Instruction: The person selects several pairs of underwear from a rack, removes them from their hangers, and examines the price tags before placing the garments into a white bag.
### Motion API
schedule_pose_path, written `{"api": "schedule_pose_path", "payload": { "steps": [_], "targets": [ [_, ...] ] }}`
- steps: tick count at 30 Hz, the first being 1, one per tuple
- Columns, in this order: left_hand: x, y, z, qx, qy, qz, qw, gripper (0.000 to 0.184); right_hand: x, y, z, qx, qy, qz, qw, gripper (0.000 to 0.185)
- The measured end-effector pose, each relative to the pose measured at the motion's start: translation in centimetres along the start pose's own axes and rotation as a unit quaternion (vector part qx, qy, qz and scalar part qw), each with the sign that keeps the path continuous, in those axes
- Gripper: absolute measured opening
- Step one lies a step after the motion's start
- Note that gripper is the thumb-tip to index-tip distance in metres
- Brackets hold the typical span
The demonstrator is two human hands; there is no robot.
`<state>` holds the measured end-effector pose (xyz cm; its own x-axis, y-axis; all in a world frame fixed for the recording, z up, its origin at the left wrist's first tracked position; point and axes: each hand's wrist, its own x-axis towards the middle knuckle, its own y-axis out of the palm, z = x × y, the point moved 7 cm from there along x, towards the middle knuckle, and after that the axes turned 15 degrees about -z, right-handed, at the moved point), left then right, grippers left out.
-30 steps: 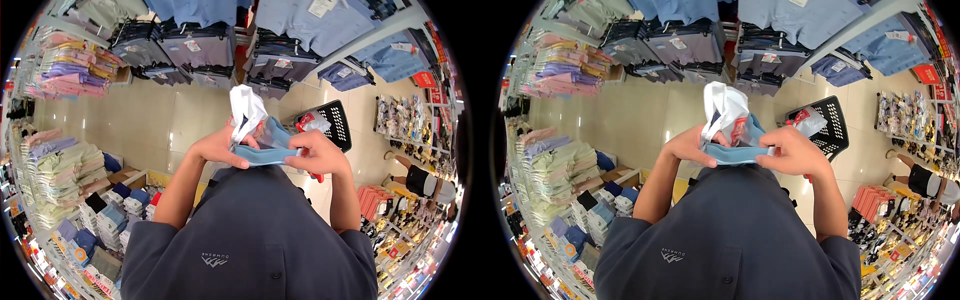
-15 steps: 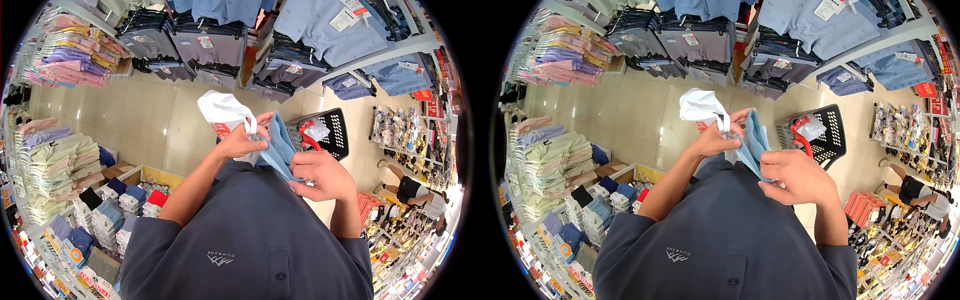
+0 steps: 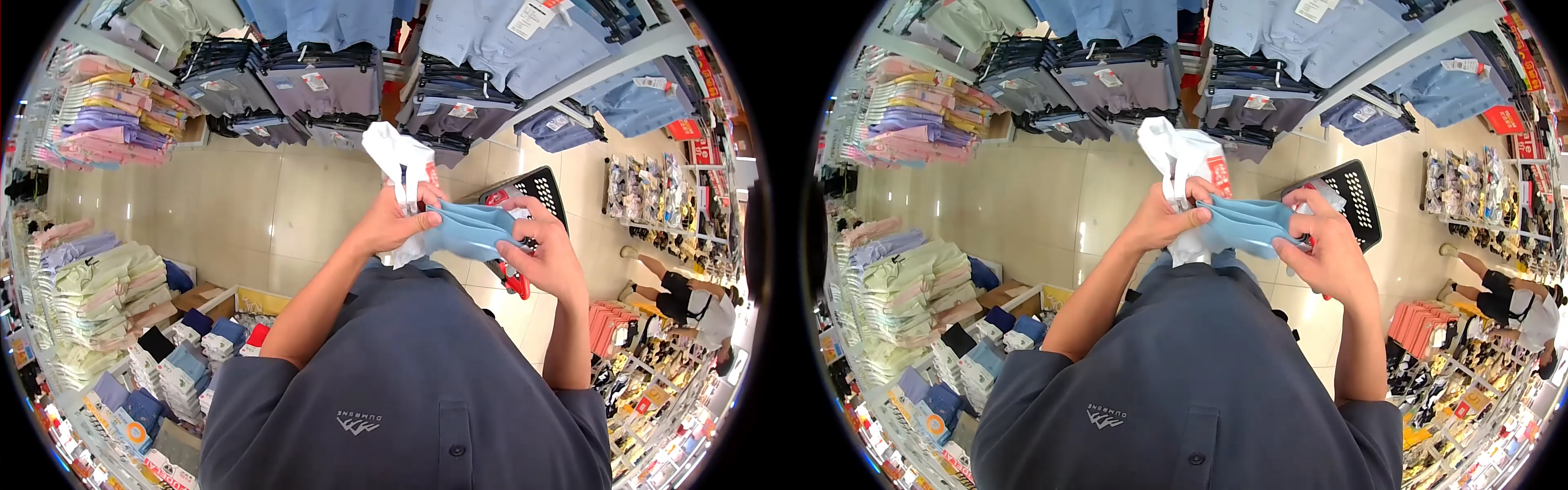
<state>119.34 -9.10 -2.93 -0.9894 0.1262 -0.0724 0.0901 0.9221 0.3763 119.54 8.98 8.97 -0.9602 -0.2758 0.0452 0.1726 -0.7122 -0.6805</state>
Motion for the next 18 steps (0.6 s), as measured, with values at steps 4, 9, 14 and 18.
{"api": "schedule_pose_path", "payload": {
  "steps": [4,9,14,18],
  "targets": [
    [0.4,0.3,-1.5,0.077,0.027,-0.015,0.997,0.013,-0.1,-0.6,-1.2,0.001,-0.003,-0.016,1.000,0.023],
    [0.3,0.9,-2.9,0.146,0.056,-0.027,0.987,0.011,-0.1,-1.1,-1.4,-0.022,-0.002,-0.010,1.000,0.023],
    [0.3,0.7,-4.5,0.110,0.052,-0.070,0.990,0.012,0.7,-1.4,0.0,0.033,0.051,-0.018,0.998,0.025],
    [0.3,0.4,-4.5,0.138,0.110,-0.071,0.982,0.013,1.0,-0.7,-0.5,-0.019,0.007,0.042,0.999,0.019]
  ]
}}
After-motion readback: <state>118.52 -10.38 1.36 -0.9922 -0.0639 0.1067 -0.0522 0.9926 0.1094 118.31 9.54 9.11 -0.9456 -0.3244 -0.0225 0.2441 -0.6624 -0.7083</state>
